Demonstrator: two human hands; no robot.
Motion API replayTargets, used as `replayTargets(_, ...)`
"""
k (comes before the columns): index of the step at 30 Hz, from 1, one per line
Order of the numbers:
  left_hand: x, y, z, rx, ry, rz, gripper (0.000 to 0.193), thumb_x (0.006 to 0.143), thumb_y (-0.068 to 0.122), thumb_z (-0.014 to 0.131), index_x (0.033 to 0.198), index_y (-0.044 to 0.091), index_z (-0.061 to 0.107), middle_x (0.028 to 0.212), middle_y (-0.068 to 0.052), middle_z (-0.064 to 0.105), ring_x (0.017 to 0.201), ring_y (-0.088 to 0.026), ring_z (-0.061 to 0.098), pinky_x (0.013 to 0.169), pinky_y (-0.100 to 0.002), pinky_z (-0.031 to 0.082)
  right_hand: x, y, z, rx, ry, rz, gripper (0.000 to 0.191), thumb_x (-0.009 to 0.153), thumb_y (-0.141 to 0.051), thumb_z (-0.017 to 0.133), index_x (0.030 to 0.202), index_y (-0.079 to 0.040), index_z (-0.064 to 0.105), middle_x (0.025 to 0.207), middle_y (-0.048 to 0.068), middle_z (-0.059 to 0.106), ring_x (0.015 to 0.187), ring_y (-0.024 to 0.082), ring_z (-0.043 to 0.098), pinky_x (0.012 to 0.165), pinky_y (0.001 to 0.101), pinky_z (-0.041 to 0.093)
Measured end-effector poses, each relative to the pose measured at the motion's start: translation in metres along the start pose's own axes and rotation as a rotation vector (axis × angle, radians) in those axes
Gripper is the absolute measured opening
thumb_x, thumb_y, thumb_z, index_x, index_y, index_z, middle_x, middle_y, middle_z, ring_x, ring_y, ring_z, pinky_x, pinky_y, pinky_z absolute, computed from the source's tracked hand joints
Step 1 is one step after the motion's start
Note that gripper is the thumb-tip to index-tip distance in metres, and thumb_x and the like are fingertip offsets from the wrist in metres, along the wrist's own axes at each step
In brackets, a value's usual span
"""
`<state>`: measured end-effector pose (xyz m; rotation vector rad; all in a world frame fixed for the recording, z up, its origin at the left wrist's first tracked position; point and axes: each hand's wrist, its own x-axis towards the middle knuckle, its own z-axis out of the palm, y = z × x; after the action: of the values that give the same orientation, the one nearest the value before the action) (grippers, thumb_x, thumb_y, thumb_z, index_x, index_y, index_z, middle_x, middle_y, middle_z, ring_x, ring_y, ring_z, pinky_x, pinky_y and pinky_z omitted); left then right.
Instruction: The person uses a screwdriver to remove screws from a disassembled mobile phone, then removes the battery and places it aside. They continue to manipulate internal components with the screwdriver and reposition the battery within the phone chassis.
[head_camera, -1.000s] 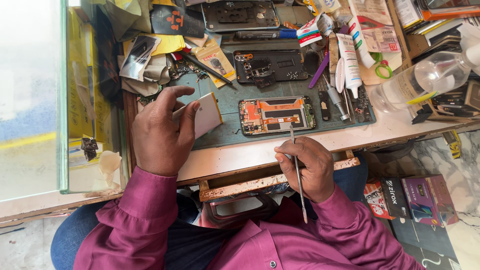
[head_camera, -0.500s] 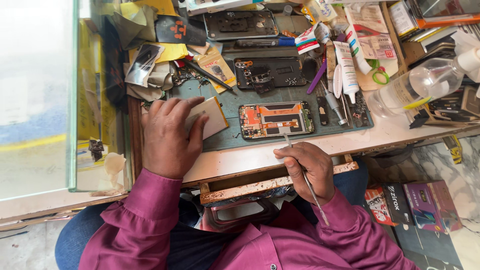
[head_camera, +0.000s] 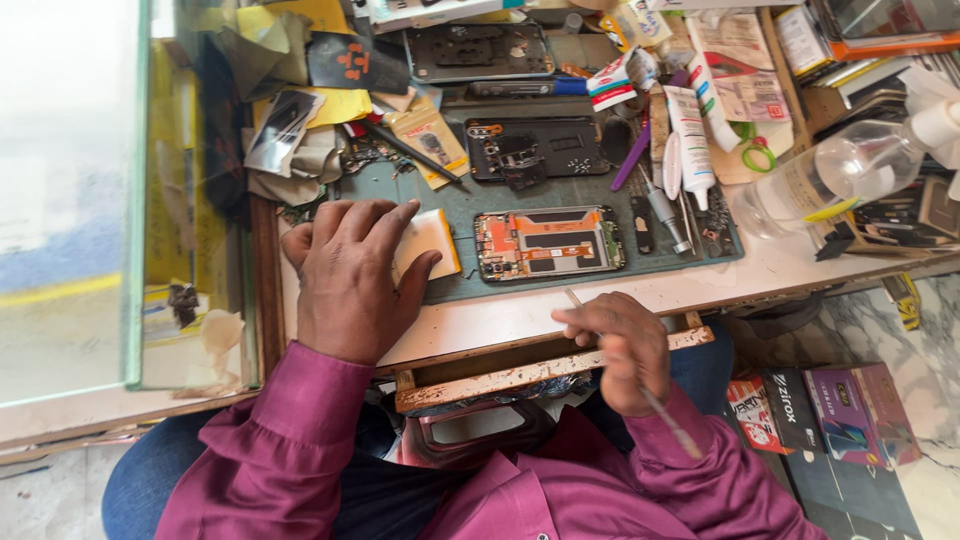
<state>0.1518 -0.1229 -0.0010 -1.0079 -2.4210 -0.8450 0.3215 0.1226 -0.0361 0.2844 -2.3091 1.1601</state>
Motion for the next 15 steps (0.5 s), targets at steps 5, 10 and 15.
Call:
replayTargets(5, 0.001, 0.002, -0.003, 0.014, -0.042, -0.003, 0.046, 0.083, 0.036, 0.083, 0.122, 0.013, 0.073, 0.114, -0.005, 0.071, 0.113, -0.027, 0.059, 0.094, -0.050, 0.032, 0.002, -0.001, 0.004, -0.207, 0.010, -0.088, 0.026, 0.093, -0.002, 0.063, 0.119, -0.005, 0.063, 0.078, 0.005, 0.065, 0.068, 0.018, 0.060, 0.068, 0.0358, 0.048)
replayTargets(10, 0.002, 0.006, -0.004, 0.023, -0.074, -0.003, 0.045, 0.083, 0.038, 0.083, 0.119, 0.014, 0.074, 0.115, -0.005, 0.071, 0.114, -0.028, 0.059, 0.096, -0.050, 0.031, 0.007, -0.002, 0.006, -0.196, 0.041, -0.128, 0.023, 0.089, -0.001, 0.072, 0.108, -0.009, 0.061, 0.089, 0.005, 0.073, 0.073, 0.018, 0.069, 0.070, 0.0338, 0.051)
replayTargets(15, 0.001, 0.008, -0.002, 0.071, -0.064, 0.029, 0.039, 0.085, 0.039, 0.082, 0.115, 0.013, 0.076, 0.114, -0.003, 0.072, 0.114, -0.025, 0.060, 0.098, -0.051, 0.030, 0.012, -0.009, -0.001, -0.192, -0.025, -0.160, 0.023, 0.086, -0.008, 0.072, 0.109, -0.007, 0.068, 0.101, 0.009, 0.077, 0.073, 0.018, 0.069, 0.067, 0.0340, 0.048)
